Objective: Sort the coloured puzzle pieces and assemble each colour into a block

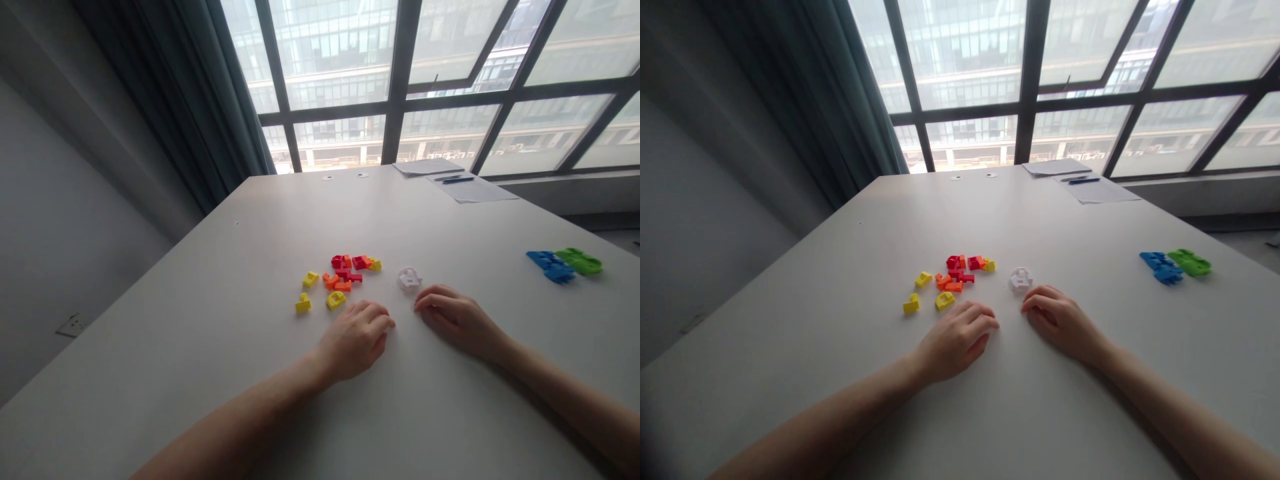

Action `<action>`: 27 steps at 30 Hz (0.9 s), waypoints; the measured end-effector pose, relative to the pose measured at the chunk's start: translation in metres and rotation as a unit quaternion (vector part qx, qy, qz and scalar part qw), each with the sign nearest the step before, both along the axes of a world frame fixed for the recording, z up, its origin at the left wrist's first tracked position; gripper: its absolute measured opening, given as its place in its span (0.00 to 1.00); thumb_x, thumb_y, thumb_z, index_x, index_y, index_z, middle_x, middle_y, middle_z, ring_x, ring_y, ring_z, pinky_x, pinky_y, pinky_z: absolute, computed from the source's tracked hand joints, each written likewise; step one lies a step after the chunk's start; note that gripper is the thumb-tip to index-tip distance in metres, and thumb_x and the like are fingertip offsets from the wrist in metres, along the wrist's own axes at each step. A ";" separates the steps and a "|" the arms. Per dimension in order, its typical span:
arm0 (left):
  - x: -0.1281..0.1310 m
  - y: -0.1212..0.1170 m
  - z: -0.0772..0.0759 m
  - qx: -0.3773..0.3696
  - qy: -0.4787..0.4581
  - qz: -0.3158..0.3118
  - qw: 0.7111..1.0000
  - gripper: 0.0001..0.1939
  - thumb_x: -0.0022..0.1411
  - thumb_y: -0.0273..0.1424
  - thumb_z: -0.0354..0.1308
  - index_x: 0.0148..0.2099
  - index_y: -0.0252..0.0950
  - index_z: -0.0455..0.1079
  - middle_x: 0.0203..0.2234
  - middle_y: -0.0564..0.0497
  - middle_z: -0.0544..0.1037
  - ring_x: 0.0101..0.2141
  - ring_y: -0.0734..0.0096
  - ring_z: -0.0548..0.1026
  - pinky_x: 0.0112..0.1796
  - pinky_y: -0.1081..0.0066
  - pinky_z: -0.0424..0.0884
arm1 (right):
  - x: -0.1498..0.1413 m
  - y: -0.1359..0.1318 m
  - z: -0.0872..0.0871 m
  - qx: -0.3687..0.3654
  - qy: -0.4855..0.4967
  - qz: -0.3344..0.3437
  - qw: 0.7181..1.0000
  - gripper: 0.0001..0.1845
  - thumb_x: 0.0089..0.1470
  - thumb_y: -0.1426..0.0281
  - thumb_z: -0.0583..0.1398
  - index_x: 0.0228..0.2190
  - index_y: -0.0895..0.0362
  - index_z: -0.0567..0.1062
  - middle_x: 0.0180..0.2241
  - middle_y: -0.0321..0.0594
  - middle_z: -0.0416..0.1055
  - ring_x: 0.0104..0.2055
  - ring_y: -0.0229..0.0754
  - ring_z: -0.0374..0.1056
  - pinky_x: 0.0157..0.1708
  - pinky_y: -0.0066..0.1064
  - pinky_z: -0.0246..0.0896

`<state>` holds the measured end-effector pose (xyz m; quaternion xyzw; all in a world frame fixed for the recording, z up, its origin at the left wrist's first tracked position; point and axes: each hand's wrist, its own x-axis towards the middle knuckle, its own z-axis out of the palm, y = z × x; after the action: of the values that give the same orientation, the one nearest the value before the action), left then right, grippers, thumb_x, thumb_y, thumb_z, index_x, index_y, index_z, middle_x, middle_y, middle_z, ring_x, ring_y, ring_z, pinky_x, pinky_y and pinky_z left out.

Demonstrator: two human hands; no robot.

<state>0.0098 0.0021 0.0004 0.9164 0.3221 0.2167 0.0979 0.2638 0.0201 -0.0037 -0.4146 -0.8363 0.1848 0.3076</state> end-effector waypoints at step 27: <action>-0.001 -0.001 0.001 0.004 0.013 -0.011 1.000 0.11 0.62 0.23 0.51 0.46 0.37 0.68 0.45 0.46 0.75 0.47 0.64 0.70 0.51 0.62 0.68 | 0.005 0.084 0.016 -0.030 -0.216 -0.022 0.976 0.25 0.47 0.58 0.62 0.49 0.46 0.74 0.50 0.44 0.73 0.57 0.60 0.63 0.53 0.54 0.53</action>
<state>0.0084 0.0014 0.0017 0.9229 0.3128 0.2045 0.0921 0.2683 0.1043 0.0127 -0.4720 -0.8677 0.1089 0.1116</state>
